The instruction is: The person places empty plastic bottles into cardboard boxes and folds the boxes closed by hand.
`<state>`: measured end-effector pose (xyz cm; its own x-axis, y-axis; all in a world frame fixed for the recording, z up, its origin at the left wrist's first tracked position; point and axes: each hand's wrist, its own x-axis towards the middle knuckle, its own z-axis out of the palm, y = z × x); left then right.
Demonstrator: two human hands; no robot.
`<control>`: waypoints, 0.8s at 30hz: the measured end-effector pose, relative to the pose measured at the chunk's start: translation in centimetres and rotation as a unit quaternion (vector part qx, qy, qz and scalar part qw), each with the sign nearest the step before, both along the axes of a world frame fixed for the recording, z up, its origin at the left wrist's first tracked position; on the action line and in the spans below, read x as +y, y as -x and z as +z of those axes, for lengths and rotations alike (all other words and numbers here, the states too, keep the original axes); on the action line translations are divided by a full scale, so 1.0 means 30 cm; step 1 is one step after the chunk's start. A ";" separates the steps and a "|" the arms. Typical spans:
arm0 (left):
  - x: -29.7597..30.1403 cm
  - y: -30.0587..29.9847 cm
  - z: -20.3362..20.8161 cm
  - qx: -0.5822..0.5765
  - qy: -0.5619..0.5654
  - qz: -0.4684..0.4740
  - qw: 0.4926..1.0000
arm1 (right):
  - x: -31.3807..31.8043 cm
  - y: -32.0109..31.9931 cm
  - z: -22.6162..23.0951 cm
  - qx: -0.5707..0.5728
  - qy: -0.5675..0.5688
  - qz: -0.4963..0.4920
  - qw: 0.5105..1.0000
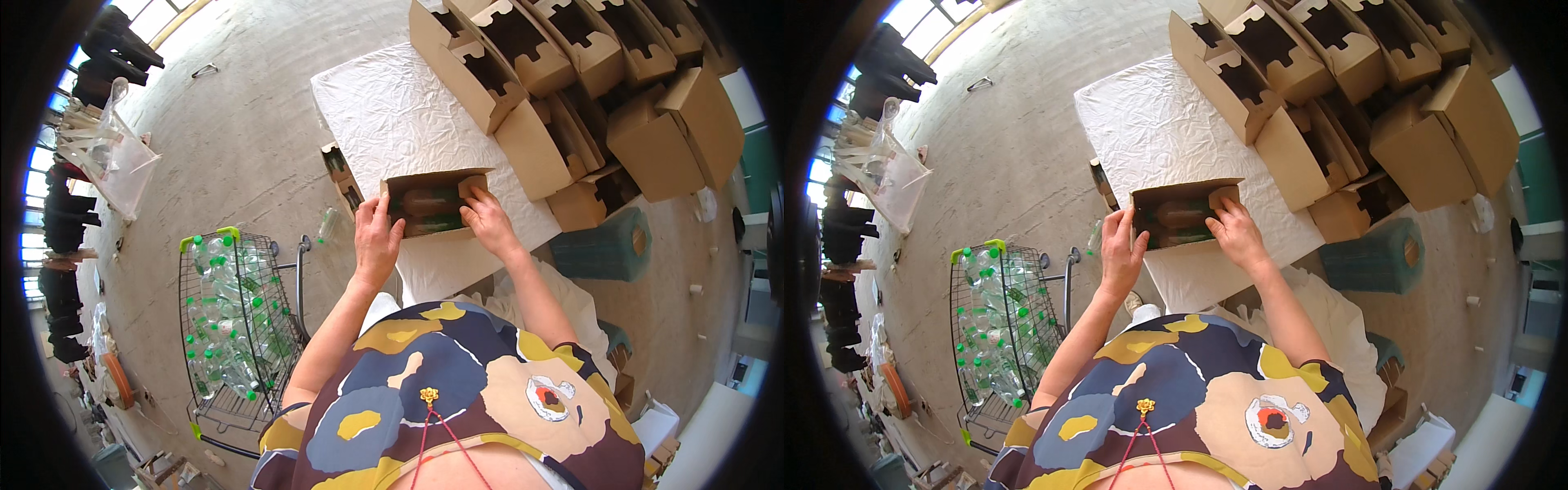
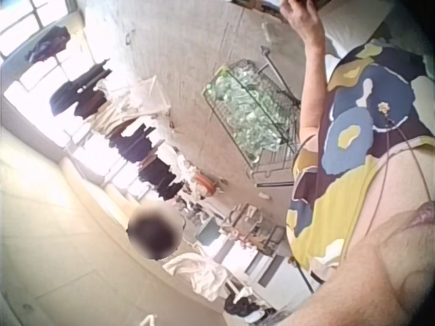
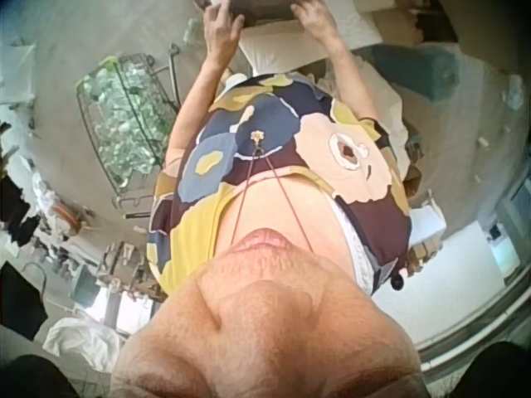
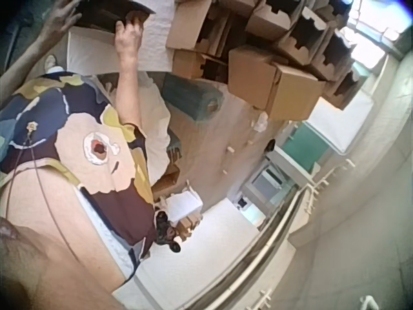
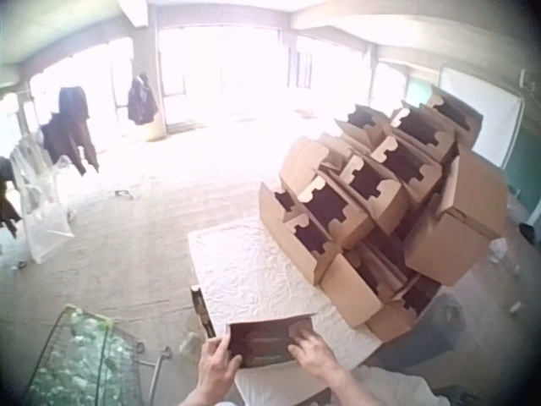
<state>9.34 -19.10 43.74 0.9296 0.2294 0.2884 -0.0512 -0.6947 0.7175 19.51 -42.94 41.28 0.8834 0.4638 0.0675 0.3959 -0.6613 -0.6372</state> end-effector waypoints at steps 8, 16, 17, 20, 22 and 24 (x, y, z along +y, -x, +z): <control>-0.003 0.029 0.026 0.031 -0.075 -0.037 0.996 | -0.006 -0.015 -0.021 0.004 -0.006 0.003 1.000; 0.100 -0.039 0.045 0.017 0.210 -0.025 0.977 | -0.014 -0.018 -0.023 0.008 -0.035 -0.008 0.999; 0.105 -0.050 0.028 -0.005 0.197 0.000 0.980 | -0.017 -0.018 -0.023 0.009 -0.044 -0.016 0.999; 0.092 -0.064 0.020 0.003 0.176 0.015 0.984 | 0.000 -0.019 0.039 0.014 -0.047 0.034 0.998; 0.072 -0.068 0.020 0.002 0.165 0.016 0.986 | 0.026 -0.034 0.113 0.033 -0.004 0.058 0.998; 0.066 -0.072 0.014 0.017 0.154 0.010 0.988 | 0.046 -0.051 0.136 0.048 0.042 0.064 0.996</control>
